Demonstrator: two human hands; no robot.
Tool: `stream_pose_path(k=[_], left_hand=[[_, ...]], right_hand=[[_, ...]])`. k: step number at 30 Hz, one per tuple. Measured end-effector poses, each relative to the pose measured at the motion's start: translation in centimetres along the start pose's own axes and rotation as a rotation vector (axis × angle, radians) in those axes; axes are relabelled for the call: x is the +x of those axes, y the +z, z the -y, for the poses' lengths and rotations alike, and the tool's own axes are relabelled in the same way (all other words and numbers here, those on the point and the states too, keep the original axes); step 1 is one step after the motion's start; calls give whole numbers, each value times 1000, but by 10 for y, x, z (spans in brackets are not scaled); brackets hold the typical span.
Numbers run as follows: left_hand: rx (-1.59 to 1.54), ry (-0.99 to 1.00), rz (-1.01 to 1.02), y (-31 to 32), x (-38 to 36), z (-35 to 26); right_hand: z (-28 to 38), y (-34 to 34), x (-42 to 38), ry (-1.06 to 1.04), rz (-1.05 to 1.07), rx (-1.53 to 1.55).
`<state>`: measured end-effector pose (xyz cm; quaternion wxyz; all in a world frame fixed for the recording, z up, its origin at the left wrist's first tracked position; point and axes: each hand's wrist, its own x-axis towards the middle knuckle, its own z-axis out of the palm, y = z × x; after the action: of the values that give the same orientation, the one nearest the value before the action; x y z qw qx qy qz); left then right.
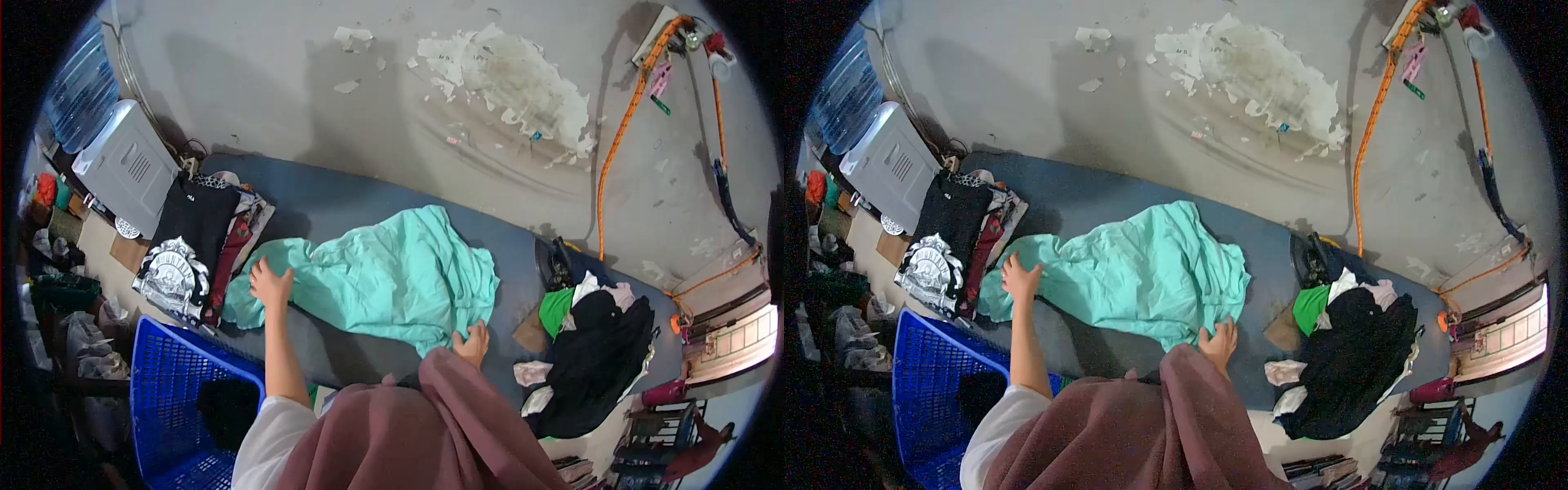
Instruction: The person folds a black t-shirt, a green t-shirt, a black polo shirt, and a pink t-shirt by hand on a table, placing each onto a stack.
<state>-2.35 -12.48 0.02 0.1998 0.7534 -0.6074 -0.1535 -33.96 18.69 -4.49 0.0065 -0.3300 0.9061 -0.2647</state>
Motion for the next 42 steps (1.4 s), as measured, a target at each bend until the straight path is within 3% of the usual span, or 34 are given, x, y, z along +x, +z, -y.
stream_pose_path(k=[1,2,4,6,7,9,11,13,15,16,20,25,27,30,31,33,34,37,39,42], left_hand=[[59,-37,92,-7,0,7],[169,54,91,-6,-4,18],[67,118,198,-2,6,43],[84,244,258,-12,12,52],[-35,212,355,-21,20,51],[-275,148,551,-39,42,44],[-635,297,368,-58,56,28],[-1019,254,467,-151,29,-42],[-1342,273,471,-208,10,-89],[-1343,344,462,-222,10,-99],[-1295,478,406,-247,6,-125],[-1317,458,348,-261,-2,-126],[-1381,402,406,-263,-11,-126],[-1370,386,424,-257,-10,-118],[-1355,388,386,-257,-7,-115],[-1303,384,321,-263,-1,-109],[-1303,331,310,-267,4,-107],[-1306,225,298,-269,11,-125],[-1241,233,362,-259,28,-138],[-845,359,264,-227,94,-147]], right_hand=[[1,1,-6,-9,-12,47],[2,3,-8,-17,-24,94],[22,-18,1,6,-25,211],[17,-46,26,-42,-160,326],[29,-80,41,-24,-178,530],[26,-123,83,48,-291,656],[37,-187,116,181,-240,976],[69,-256,136,-69,-197,1377],[110,-308,142,-63,-267,1524],[139,-322,133,-79,-275,1571],[117,-274,125,-97,359,1100],[122,-310,137,27,61,1662],[132,-297,123,218,248,1748],[111,-228,101,160,345,1196],[118,-225,97,119,417,1317],[101,-249,120,219,366,1361],[123,-273,125,187,302,1409],[138,-291,143,31,271,1334],[136,-273,161,5,366,1194],[147,-280,204,27,339,1097]])
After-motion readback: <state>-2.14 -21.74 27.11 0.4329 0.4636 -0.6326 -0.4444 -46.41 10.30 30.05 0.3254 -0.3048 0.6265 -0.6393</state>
